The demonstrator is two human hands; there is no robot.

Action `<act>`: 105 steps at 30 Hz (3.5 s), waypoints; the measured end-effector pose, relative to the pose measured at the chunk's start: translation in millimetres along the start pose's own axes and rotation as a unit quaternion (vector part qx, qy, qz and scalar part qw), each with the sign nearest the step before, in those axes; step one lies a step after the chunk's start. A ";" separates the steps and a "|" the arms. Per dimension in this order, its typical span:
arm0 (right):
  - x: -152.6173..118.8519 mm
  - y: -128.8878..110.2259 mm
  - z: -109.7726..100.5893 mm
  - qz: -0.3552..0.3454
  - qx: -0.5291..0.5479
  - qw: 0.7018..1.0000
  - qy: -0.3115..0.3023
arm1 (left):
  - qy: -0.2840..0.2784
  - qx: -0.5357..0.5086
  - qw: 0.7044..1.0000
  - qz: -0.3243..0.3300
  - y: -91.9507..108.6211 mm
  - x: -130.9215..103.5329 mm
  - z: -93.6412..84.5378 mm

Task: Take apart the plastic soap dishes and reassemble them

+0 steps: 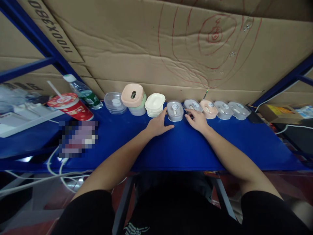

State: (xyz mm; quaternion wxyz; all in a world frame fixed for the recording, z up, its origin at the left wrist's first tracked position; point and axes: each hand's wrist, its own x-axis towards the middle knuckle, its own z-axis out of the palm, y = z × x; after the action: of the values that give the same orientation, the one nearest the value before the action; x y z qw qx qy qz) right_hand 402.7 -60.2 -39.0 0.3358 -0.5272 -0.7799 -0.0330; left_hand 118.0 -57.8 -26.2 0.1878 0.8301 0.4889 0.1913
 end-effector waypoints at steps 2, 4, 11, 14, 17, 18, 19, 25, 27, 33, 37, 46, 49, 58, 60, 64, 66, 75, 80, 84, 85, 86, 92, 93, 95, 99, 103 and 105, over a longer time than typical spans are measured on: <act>1.5 -2.0 2.0 -0.031 0.012 0.999 0.004 | -0.006 0.005 1.000 0.028 0.5 4.7 5.1; 3.0 -7.4 1.4 -0.066 0.003 0.998 0.009 | -0.017 0.019 0.998 0.054 0.3 9.4 8.8; 1.5 -23.0 -3.9 -0.133 -0.082 0.987 -0.049 | 0.001 0.037 0.995 0.093 -2.4 6.5 7.3; -0.3 -21.4 -1.7 -0.080 -0.114 0.989 -0.040 | 0.064 0.058 0.992 0.087 -1.7 -0.8 -0.3; -1.1 -18.0 -1.0 -0.062 -0.118 0.990 -0.035 | 0.165 0.089 0.980 0.065 -4.2 -3.0 -11.7; -1.1 -17.2 -1.2 -0.062 -0.116 0.991 -0.037 | 0.190 0.100 0.975 0.052 -6.4 -2.4 -15.7; -1.1 -16.6 -1.6 -0.062 -0.114 0.991 -0.040 | 0.206 0.111 0.972 0.037 -9.4 -1.2 -19.6; -0.6 -14.3 -1.6 -0.060 -0.103 0.991 -0.057 | 0.191 0.137 0.972 -0.023 -33.5 6.8 -29.7; -0.7 -13.9 -1.2 -0.059 -0.098 0.992 -0.058 | 0.198 0.115 0.973 -0.017 -38.8 9.3 -28.9; 0.3 -17.3 -3.7 -0.057 -0.061 0.996 -0.020 | 0.260 0.033 0.964 0.047 -32.9 8.6 -31.7; -0.1 -14.3 -7.7 -0.055 -0.011 0.996 0.068 | 0.248 0.018 0.955 0.161 -15.2 -5.5 -42.1; -4.5 -4.6 -10.1 -0.106 0.065 0.987 0.100 | -0.112 0.068 0.969 0.211 1.6 -16.2 -35.0; -2.5 -11.4 -9.9 -0.170 0.072 0.981 0.058 | -0.102 0.057 0.972 0.203 0.4 -13.6 -33.1; 1.8 -15.5 -8.4 -0.149 0.067 0.986 -0.018 | 0.408 0.066 0.909 -0.058 -35.0 -2.4 -80.6; 1.9 -14.5 -7.7 -0.144 0.068 0.987 -0.017 | 0.436 0.047 0.889 -0.131 -49.5 0.3 -89.1; 1.8 -14.4 -6.1 -0.148 0.065 0.987 -0.014 | 0.420 -0.033 0.882 -0.210 -70.4 7.7 -94.1; 1.8 -14.6 -5.6 -0.145 0.060 0.987 -0.021 | 0.424 -0.053 0.878 -0.215 -74.0 10.5 -93.4; 2.4 -14.8 -5.0 -0.146 0.062 0.987 -0.030 | 0.510 -0.032 0.848 -0.137 -73.8 7.2 -96.3; -0.4 -15.3 -3.1 -0.096 0.083 0.992 0.015 | 0.451 -0.113 0.885 0.027 -56.7 5.0 -91.4; -3.4 -11.1 -4.4 -0.074 0.154 0.981 0.093 | 0.229 -0.195 0.928 0.217 -28.0 -2.8 -69.2; -3.8 -10.6 -6.0 -0.094 0.168 0.977 0.096 | 0.169 -0.205 0.934 0.239 -21.2 -5.0 -62.6; -3.9 -10.7 -7.9 -0.124 0.176 0.973 0.084 | 0.115 -0.212 0.938 0.248 -15.4 -7.0 -56.1; -7.0 -28.0 -17.6 -0.234 0.133 0.951 -0.151 | -0.044 -0.251 0.942 0.219 -6.0 -7.4 -34.1; -8.0 -32.6 -18.1 -0.223 0.121 0.951 -0.174 | -0.058 -0.251 0.942 0.214 -8.2 -6.0 -33.7; -10.1 -42.3 -18.3 -0.200 0.097 0.955 -0.197 | -0.085 -0.247 0.944 0.203 -14.1 -3.3 -34.2; -13.2 -59.6 -15.6 -0.182 0.062 0.960 -0.204 | -0.113 -0.242 0.948 0.171 -26.1 0.3 -32.3; -15.2 -64.7 -10.7 -0.159 0.035 0.963 -0.214 | -0.070 -0.194 0.967 0.149 -29.6 1.4 -25.1; -14.9 -62.1 -9.4 -0.150 0.032 0.962 -0.225 | -0.053 -0.167 0.972 0.158 -28.0 1.2 -23.1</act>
State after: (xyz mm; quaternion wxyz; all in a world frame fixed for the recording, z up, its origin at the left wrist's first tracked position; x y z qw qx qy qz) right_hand 358.1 -103.3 -21.3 0.1596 -0.3870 -0.9061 0.0616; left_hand 86.2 -41.3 -20.2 0.3164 0.8630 0.3017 0.2531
